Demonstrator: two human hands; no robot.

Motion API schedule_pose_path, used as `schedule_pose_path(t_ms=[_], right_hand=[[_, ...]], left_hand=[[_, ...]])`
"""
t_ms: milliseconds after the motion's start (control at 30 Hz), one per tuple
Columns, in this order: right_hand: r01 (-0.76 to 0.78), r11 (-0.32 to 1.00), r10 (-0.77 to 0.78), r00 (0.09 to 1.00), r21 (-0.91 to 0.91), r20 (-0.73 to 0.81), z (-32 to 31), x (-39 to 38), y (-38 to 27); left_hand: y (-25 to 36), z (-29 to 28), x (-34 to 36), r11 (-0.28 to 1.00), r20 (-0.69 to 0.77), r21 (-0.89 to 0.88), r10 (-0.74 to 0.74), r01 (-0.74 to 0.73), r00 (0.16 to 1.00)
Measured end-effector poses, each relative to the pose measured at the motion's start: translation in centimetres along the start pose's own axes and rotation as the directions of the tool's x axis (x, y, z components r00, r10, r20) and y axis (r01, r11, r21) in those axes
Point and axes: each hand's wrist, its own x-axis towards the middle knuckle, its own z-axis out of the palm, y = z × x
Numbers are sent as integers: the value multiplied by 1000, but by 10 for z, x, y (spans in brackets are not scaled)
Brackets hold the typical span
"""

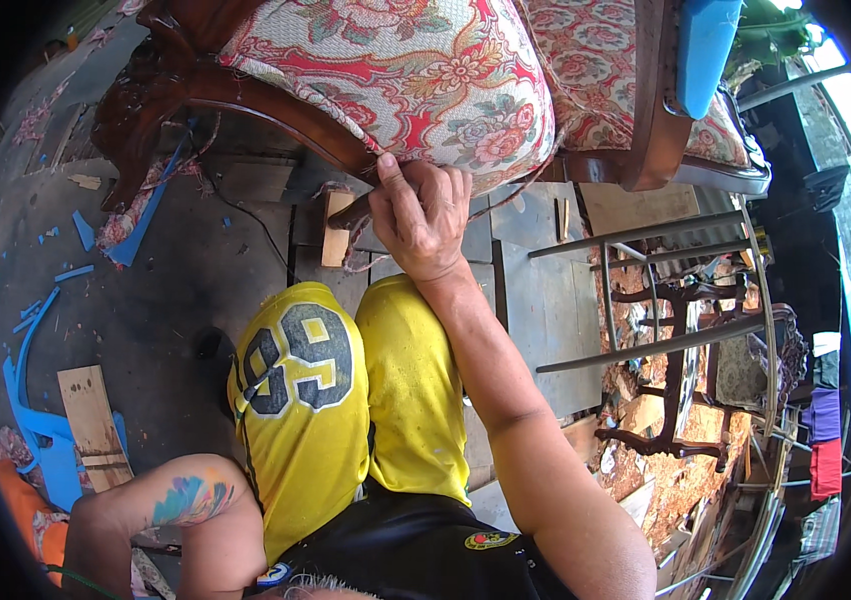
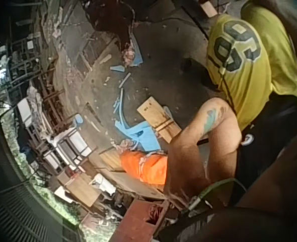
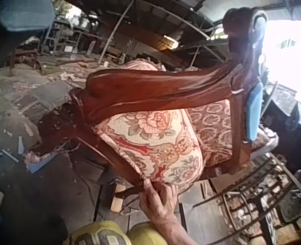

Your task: Applying adhesive and decorative trim to a chair frame using a hot glue gun.

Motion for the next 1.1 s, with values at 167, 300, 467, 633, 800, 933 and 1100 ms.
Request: schedule_pose_path(t_ms=[167, 300, 467, 633, 800, 933, 1100], right_hand=[[11, 1000, -11, 1000, -11, 2, 1, -5, 1], [0, 999, 0, 1000, -43, 11, -9, -4, 12], [-25, 1000, 25, 1000, 18, -10, 0, 0, -2], [-19, 999, 19, 1000, 31, -22, -2, 1, 3], [-55, 996, 59, 997, 76, -51, 1, -2, 2], [-73, 994, 80, 993, 78, -87, 2, -2, 2], [-105, 992, 113, 985, 68, -130, 6, -7, 4]], left_hand=[[-111, 80, 84, 985, -1, -141, -104, 103, 995], [-185, 102, 149, 387, 494, 781, 97, -490, 864], [-260, 73, 141, -80, 783, 611, -88, -788, 616], [-281, 62, 139, -175, 800, 576, -80, -798, 595], [-286, 56, 144, -358, 830, 472, -129, -806, 543], [-284, 56, 151, -433, 841, 408, -164, -804, 515], [-287, 60, 153, -476, 868, 361, -143, -802, 476]])
